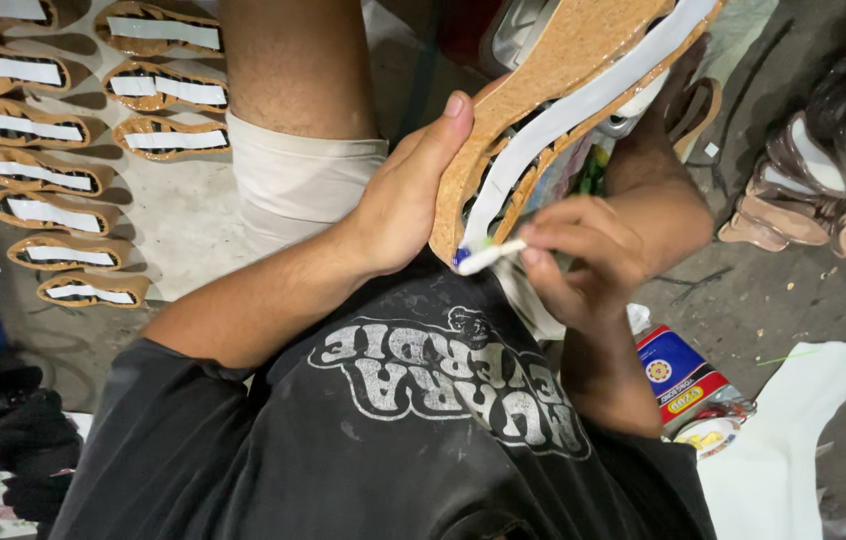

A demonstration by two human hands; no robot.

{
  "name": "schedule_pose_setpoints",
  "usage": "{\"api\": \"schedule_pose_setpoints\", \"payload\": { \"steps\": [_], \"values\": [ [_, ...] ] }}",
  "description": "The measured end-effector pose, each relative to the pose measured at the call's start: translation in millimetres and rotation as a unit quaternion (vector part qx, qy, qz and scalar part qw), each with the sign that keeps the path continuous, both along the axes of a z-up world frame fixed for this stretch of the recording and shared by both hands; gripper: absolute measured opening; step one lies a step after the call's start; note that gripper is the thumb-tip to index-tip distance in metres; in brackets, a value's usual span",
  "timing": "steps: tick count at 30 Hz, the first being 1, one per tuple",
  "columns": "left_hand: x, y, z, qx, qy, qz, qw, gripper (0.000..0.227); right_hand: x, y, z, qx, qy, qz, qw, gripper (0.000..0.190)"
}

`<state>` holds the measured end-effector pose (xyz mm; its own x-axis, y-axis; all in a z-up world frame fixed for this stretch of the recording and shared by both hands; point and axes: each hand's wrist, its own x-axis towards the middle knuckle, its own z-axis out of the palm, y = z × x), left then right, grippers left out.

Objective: The person applies white glue to the edges of cork sandal soles using a small brush. They repeatedly dip the brush into a container of glue and spread it along the perimeter of the sole, then place the finished sandal on the floor among others.

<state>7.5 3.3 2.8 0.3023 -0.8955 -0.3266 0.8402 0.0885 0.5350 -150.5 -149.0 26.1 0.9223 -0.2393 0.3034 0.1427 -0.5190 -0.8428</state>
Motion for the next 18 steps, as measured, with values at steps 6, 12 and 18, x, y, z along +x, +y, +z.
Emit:
{"api": "schedule_pose_setpoints", "payload": {
  "steps": [6, 12, 18],
  "values": [
    [-1, 2, -1, 0.013, -0.009, -0.006, 1.0, 0.066, -3, -5, 1, -0.001, 0.017, -0.01, 1.0, 0.014],
    [0, 0, -3, 0.005, 0.026, 0.008, 1.0, 0.069, -2, -17, -2, 0.023, 0.009, 0.059, 0.998, 0.014],
    [1, 8, -7, -0.018, -0.032, 0.05, 0.998, 0.071, -16, -10, 2, 0.061, 0.056, -0.034, 0.996, 0.011]
  ]
}}
